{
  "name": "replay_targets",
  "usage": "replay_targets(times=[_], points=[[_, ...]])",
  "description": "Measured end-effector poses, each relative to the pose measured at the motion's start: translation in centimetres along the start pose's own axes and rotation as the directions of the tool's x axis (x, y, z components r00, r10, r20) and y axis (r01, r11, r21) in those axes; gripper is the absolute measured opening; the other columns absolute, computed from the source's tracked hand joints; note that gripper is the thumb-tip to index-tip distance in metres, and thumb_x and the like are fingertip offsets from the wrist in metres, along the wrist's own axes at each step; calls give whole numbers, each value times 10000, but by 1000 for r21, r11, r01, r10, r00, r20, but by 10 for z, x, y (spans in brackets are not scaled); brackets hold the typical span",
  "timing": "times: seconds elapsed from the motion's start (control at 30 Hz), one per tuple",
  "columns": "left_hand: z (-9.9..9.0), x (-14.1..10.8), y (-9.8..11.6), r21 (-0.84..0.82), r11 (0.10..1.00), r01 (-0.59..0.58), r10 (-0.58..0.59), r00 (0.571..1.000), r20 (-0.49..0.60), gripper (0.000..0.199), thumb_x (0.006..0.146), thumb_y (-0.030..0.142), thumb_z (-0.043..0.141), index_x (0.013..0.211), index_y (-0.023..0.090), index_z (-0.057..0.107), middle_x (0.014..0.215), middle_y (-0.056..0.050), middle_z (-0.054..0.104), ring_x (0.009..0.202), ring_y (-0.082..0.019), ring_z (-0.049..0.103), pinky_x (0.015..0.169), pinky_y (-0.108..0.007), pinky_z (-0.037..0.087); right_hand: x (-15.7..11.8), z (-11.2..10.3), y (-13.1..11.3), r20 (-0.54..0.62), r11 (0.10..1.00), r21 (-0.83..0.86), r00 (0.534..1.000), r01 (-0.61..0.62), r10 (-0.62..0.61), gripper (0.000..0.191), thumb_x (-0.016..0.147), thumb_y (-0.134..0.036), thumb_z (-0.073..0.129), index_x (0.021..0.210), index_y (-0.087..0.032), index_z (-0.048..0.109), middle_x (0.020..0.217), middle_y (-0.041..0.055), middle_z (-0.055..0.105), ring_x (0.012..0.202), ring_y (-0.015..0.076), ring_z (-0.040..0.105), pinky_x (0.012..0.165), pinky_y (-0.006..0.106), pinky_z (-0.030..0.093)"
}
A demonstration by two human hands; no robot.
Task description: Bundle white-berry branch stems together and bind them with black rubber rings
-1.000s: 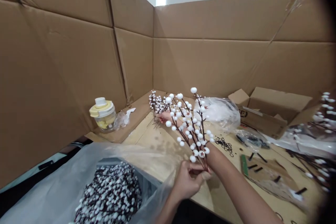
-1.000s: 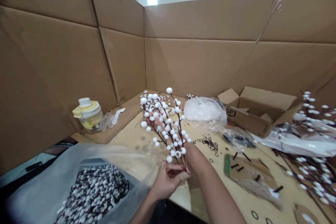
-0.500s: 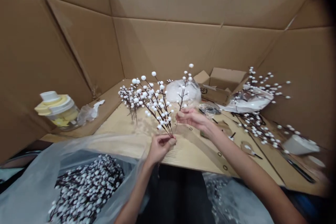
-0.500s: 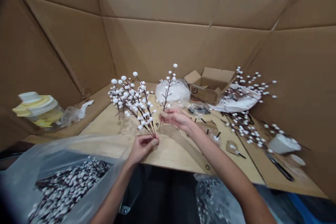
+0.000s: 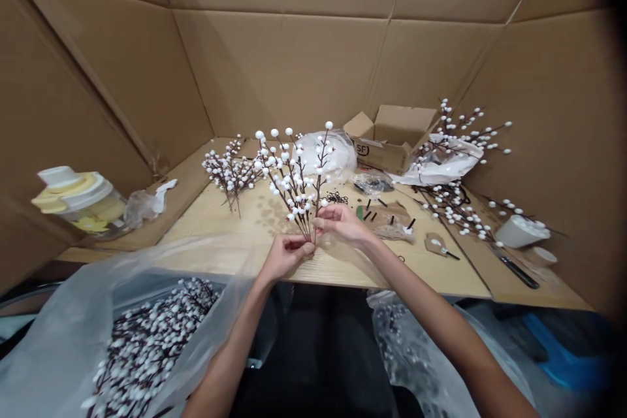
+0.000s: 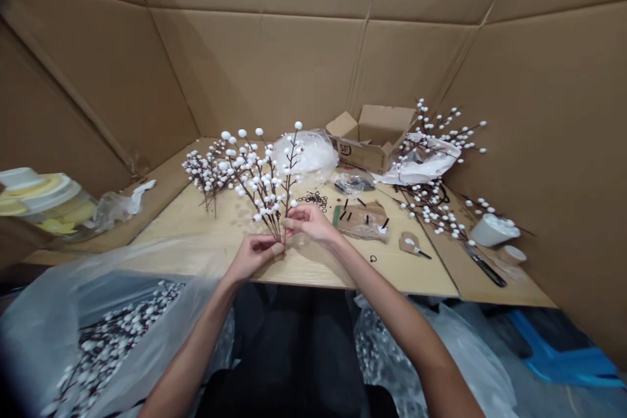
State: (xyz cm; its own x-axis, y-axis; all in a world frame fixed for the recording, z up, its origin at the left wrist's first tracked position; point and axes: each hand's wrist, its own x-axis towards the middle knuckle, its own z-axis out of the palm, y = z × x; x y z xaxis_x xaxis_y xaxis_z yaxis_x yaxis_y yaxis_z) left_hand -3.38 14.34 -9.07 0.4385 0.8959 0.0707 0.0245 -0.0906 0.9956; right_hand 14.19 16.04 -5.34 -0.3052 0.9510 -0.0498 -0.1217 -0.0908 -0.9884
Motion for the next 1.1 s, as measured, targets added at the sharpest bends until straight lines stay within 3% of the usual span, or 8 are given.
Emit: replay_targets(times=[0.27, 0.53, 0.73, 0.93, 1.1], points=[[1, -1, 1, 14, 1000, 3, -3, 1000, 16, 325, 699, 358, 708, 848, 69, 724, 731, -74, 677, 649, -140, 581, 628, -231, 461, 0, 4, 9, 31, 1000, -9, 999, 22, -22, 475, 558, -430, 809, 776, -73, 585, 675, 61, 614, 557, 108, 586, 575, 220, 498], [1, 1, -1, 6, 1000, 5, -5, 1000, -17, 349, 671, 383, 717, 797, 58, 720, 710, -84, 674, 618, -139, 580, 610, -231, 469, 6, 3, 22, -1, 998, -49, 999, 48, -49, 524, 558, -422, 803, 873, -80, 562, 711, 67, 622, 563, 128, 602, 577, 240, 512], [3, 0, 4, 8, 1000, 6, -5, 998, -59, 314, 654, 379, 720, 660, 65, 698, 625, -71, 657, 587, -140, 583, 601, -228, 476, 6, 7, 20, -48, 989, -118, 994, 94, -100, 476, 537, -330, 812, 839, -105, 521, 688, 20, 603, 583, 106, 602, 562, 181, 496], [2, -1, -1, -16, 1000, 8, -10, 998, -67, 314, 669, 358, 701, 772, 62, 718, 670, -74, 678, 589, -142, 595, 595, -230, 475, 9, 10, 14, -10, 988, -152, 999, 40, -42, 425, 472, -261, 836, 689, -84, 516, 610, 23, 586, 537, 87, 579, 537, 153, 469], [1, -1, -1, -29, 999, 27, -28, 998, -53, 298, 677, 312, 687, 810, 48, 722, 693, -86, 687, 593, -143, 603, 599, -230, 478, 13, 5, 21, -24, 992, -126, 1000, -8, 5, 570, 444, -305, 843, 837, -108, 480, 615, -3, 588, 508, 96, 566, 501, 178, 467]])
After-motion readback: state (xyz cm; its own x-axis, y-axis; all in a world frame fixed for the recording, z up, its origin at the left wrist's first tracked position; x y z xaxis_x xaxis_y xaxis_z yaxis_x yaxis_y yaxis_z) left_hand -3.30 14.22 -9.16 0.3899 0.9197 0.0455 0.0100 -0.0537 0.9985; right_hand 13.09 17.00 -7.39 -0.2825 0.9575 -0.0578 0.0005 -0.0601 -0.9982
